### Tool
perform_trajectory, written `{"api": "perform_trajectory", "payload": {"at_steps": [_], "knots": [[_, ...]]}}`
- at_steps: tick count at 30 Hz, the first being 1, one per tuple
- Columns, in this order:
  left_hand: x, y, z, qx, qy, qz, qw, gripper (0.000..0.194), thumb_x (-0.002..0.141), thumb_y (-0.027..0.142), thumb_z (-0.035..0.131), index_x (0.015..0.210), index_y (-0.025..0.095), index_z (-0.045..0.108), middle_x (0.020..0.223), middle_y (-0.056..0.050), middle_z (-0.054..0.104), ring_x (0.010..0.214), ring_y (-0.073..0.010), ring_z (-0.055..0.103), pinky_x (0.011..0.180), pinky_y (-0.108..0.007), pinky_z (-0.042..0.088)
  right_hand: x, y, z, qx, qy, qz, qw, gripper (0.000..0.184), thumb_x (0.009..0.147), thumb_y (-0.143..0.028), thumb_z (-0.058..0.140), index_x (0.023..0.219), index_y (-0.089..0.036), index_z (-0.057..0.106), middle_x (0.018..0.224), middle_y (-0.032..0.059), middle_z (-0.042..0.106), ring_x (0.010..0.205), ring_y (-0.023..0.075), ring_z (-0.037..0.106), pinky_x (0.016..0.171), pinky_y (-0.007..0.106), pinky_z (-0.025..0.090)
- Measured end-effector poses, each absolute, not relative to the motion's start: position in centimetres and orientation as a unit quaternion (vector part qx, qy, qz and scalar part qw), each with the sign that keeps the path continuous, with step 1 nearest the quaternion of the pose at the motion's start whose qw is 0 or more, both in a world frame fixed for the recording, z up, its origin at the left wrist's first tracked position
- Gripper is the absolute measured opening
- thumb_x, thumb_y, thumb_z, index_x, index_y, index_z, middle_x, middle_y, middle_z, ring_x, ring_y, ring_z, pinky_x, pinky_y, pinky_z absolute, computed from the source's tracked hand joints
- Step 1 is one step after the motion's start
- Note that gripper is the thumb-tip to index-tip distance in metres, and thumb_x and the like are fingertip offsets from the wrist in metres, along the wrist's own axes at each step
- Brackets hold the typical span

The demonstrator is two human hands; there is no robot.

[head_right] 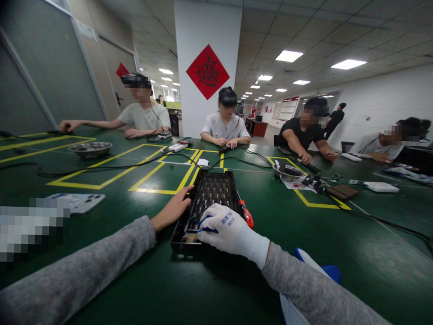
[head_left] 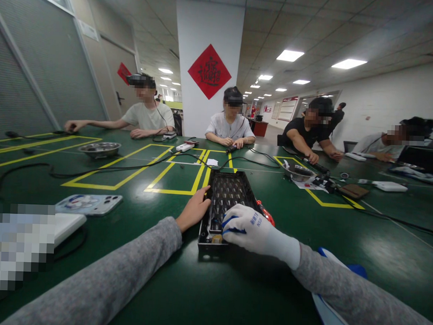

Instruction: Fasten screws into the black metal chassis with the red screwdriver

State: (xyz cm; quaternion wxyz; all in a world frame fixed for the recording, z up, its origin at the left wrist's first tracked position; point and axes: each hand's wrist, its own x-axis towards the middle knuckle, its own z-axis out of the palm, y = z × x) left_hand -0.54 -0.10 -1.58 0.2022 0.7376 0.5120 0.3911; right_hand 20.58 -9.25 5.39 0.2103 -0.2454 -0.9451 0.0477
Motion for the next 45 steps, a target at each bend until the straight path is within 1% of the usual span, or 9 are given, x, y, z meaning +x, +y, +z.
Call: {"api": "perform_trajectory", "payload": {"at_steps": [11, 18, 25, 30, 35, 45], "knots": [[-0.42, -0.07, -1.54, 0.733, 0.514, 0.394, 0.207, 0.056, 0.075, 0.018, 0.040, 0.130, 0.010, 0.042, 0.134, -0.012, 0.045, 0.126, -0.0219, 0.039, 0.109, -0.037, 0.026, 20.57, -9.08, 5.06, -0.256, -0.940, 0.066, 0.214, 0.021, 0.084, -0.033, 0.055, 0.089, -0.017, 0.068, 0.096, 0.0063, 0.063, 0.092, 0.0154, 0.055, 0.085, 0.029, 0.042], [-0.49, -0.11, -1.39, 0.735, 0.511, 0.393, 0.210, 0.055, 0.076, 0.018, 0.040, 0.130, 0.011, 0.042, 0.135, -0.012, 0.045, 0.126, -0.0222, 0.039, 0.109, -0.038, 0.027, 20.55, -9.11, 5.11, -0.254, -0.941, 0.045, 0.217, 0.018, 0.084, -0.031, 0.056, 0.086, -0.018, 0.068, 0.096, 0.0063, 0.063, 0.092, 0.0164, 0.055, 0.086, 0.032, 0.042], [-0.48, -0.14, -1.49, 0.735, 0.511, 0.394, 0.207, 0.056, 0.076, 0.018, 0.040, 0.131, 0.013, 0.041, 0.136, -0.011, 0.044, 0.127, -0.0216, 0.039, 0.109, -0.038, 0.027, 20.61, -9.02, 4.99, -0.248, -0.945, 0.041, 0.211, 0.017, 0.084, -0.030, 0.055, 0.086, -0.018, 0.068, 0.094, 0.0061, 0.063, 0.093, 0.0164, 0.054, 0.085, 0.032, 0.042], [-0.46, -0.27, -1.39, 0.736, 0.513, 0.389, 0.208, 0.056, 0.077, 0.019, 0.039, 0.132, 0.011, 0.041, 0.136, -0.012, 0.044, 0.127, -0.0224, 0.038, 0.109, -0.038, 0.026, 20.63, -9.04, 5.03, -0.247, -0.944, 0.044, 0.215, 0.016, 0.084, -0.030, 0.056, 0.086, -0.019, 0.068, 0.096, 0.0057, 0.063, 0.092, 0.0160, 0.055, 0.085, 0.031, 0.042], [-0.45, -0.17, -1.45, 0.736, 0.509, 0.396, 0.206, 0.055, 0.076, 0.018, 0.040, 0.131, 0.013, 0.042, 0.135, -0.011, 0.045, 0.127, -0.0218, 0.039, 0.109, -0.039, 0.027, 20.55, -9.08, 5.16, -0.247, -0.945, 0.045, 0.212, 0.017, 0.084, -0.030, 0.056, 0.086, -0.018, 0.068, 0.096, 0.0062, 0.063, 0.092, 0.0161, 0.055, 0.084, 0.030, 0.042], [-0.37, -0.56, -0.99, 0.732, 0.514, 0.395, 0.209, 0.054, 0.076, 0.018, 0.039, 0.130, 0.012, 0.043, 0.135, -0.012, 0.045, 0.126, -0.0219, 0.040, 0.109, -0.038, 0.027, 20.66, -8.99, 4.93, -0.250, -0.943, 0.060, 0.213, 0.019, 0.084, -0.031, 0.055, 0.087, -0.018, 0.068, 0.094, 0.0059, 0.063, 0.090, 0.0155, 0.055, 0.082, 0.030, 0.043]]}}
